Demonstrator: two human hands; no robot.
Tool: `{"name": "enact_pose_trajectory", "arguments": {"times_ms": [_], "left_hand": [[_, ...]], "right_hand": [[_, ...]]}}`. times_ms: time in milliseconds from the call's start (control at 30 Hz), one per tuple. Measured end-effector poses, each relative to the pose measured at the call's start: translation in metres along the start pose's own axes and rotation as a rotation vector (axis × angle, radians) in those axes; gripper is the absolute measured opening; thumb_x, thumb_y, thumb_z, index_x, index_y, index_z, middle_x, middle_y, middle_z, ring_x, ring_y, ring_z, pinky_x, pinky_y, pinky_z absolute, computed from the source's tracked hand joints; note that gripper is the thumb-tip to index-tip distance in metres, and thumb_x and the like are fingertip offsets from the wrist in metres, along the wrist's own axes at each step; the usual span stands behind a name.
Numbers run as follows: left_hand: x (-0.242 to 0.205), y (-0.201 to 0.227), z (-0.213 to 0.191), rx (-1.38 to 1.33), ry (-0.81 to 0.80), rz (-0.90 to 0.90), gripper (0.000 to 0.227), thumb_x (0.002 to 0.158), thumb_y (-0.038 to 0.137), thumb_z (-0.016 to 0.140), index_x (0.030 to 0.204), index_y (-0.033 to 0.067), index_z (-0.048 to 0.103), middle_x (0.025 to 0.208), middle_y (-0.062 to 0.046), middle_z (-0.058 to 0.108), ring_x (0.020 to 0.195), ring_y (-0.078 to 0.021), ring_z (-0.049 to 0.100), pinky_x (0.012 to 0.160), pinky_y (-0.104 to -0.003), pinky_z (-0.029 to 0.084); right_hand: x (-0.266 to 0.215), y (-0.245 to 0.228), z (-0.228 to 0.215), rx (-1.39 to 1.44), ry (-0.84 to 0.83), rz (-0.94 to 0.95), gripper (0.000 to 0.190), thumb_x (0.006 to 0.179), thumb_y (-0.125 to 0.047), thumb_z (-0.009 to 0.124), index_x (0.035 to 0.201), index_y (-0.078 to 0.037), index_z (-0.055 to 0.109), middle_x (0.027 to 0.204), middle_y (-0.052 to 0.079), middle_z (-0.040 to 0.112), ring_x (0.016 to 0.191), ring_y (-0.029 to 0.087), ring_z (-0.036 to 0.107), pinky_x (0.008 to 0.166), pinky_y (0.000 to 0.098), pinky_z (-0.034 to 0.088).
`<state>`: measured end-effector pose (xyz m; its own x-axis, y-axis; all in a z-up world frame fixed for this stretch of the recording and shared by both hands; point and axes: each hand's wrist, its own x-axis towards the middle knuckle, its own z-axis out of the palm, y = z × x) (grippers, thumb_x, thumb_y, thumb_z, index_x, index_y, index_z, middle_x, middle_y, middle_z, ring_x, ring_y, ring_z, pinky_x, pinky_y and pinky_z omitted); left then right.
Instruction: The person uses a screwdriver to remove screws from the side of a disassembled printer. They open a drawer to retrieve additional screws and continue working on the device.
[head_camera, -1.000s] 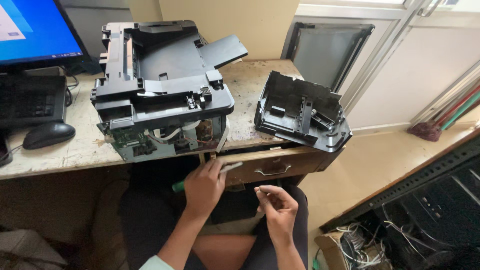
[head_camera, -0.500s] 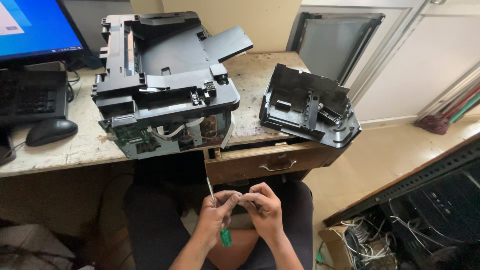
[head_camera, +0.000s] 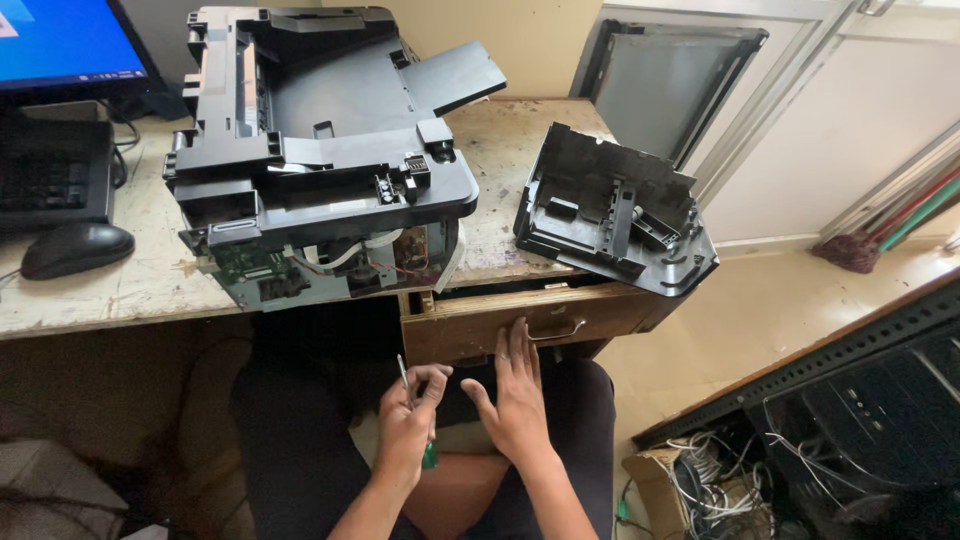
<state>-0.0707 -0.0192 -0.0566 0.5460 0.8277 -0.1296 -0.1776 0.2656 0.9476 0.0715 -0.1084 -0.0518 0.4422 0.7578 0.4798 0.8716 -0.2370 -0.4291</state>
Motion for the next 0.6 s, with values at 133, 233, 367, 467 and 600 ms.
{"name": "enact_pose_trajectory", "arguments": {"times_ms": [133, 233, 367, 467, 600], "left_hand": [[0.001, 0.029, 0.006, 0.403, 0.129, 0.607, 0.027, 0.092, 0.033, 0.074, 0.094, 0.0063, 0.076, 0.132, -0.008, 0.069, 0.055, -0.0022, 0.042, 0.051, -0.019, 0.038], [0.021, 0.058, 0.01, 0.571, 0.126, 0.745, 0.022, 0.089, 0.03, 0.075, 0.093, 0.0077, 0.076, 0.142, -0.009, 0.064, 0.074, -0.0029, 0.053, 0.063, -0.019, 0.043], [0.042, 0.08, 0.02, 0.454, -0.091, 0.857, 0.022, 0.097, 0.027, 0.073, 0.097, 0.0053, 0.07, 0.132, -0.01, 0.068, 0.1, -0.003, 0.064, 0.08, -0.018, 0.049], [0.032, 0.074, 0.022, 0.204, -0.259, 0.479, 0.025, 0.095, 0.029, 0.076, 0.102, 0.0045, 0.073, 0.094, -0.003, 0.063, 0.069, -0.0005, 0.047, 0.06, -0.017, 0.038], [0.017, 0.066, 0.01, -0.016, -0.349, 0.175, 0.03, 0.089, 0.034, 0.075, 0.091, 0.0049, 0.069, 0.059, 0.003, 0.06, 0.044, -0.0015, 0.043, 0.039, -0.019, 0.031]], "right_hand": [[0.001, -0.007, 0.011, 0.008, 0.034, 0.031, 0.095, 0.088, -0.04, 0.074, 0.152, 0.011, 0.028, 0.164, 0.035, 0.014, 0.151, 0.048, 0.019, 0.122, 0.0511, 0.02], [-0.002, -0.018, 0.018, 0.053, 0.042, 0.077, 0.098, 0.083, -0.037, 0.078, 0.152, 0.01, 0.026, 0.163, 0.036, 0.012, 0.151, 0.049, 0.019, 0.121, 0.0509, 0.022], [-0.003, -0.027, 0.019, 0.063, 0.037, 0.121, 0.106, 0.078, -0.034, 0.082, 0.152, 0.011, 0.022, 0.161, 0.036, 0.009, 0.149, 0.051, 0.019, 0.119, 0.0526, 0.022], [-0.004, -0.024, 0.017, 0.068, 0.048, 0.13, 0.106, 0.08, -0.034, 0.081, 0.153, 0.012, 0.02, 0.162, 0.036, 0.009, 0.149, 0.05, 0.021, 0.119, 0.0531, 0.023], [0.001, -0.02, 0.017, 0.061, -0.02, 0.146, 0.106, 0.078, -0.035, 0.083, 0.151, 0.012, 0.021, 0.16, 0.041, 0.009, 0.149, 0.051, 0.018, 0.119, 0.0528, 0.024]]}}
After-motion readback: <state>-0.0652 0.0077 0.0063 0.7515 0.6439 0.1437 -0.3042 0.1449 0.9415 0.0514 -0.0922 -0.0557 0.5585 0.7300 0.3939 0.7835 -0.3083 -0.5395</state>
